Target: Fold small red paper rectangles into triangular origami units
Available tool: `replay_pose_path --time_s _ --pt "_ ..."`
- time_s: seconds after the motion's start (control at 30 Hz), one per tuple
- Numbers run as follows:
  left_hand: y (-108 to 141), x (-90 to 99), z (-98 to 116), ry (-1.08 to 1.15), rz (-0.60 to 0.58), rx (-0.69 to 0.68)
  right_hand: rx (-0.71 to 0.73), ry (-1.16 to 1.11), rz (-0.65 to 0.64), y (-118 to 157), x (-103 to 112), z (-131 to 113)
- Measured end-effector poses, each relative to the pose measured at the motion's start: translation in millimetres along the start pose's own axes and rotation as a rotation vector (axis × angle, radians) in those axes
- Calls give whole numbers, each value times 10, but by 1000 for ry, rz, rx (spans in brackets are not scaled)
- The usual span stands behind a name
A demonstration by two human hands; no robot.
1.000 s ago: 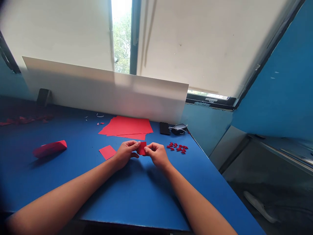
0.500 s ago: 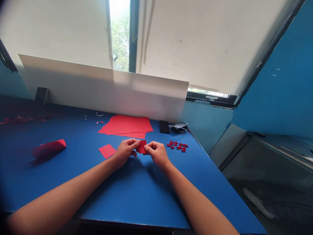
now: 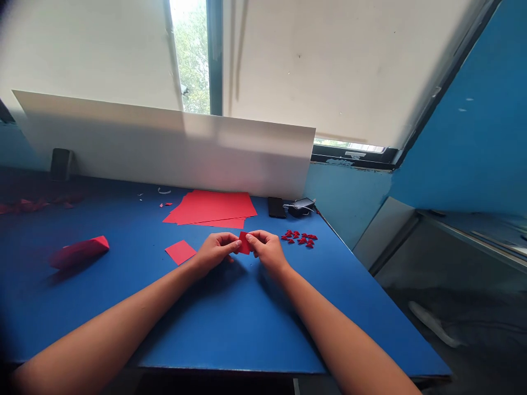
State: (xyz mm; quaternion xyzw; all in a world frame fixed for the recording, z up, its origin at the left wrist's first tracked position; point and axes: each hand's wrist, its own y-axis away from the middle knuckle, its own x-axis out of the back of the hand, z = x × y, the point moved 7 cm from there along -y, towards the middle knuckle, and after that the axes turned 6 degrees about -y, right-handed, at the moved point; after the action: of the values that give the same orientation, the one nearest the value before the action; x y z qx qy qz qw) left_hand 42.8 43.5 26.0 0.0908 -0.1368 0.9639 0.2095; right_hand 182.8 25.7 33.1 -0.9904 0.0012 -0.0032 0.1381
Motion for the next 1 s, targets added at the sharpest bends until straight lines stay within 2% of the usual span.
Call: replay_pose_path --time_s 0.43,0.53,0.8,1.0 --pt "35 -2 165 -281 24 -165 70 120 -118 3 -72 -32" --pt "31 9 158 -287 26 -174 64 125 -82 -18 -43 -54" --pt "-25 95 43 -225 85 -125 15 36 97 -126 237 -21" --pt "-26 23 -5 -169 52 -113 22 5 -4 -67 87 -15"
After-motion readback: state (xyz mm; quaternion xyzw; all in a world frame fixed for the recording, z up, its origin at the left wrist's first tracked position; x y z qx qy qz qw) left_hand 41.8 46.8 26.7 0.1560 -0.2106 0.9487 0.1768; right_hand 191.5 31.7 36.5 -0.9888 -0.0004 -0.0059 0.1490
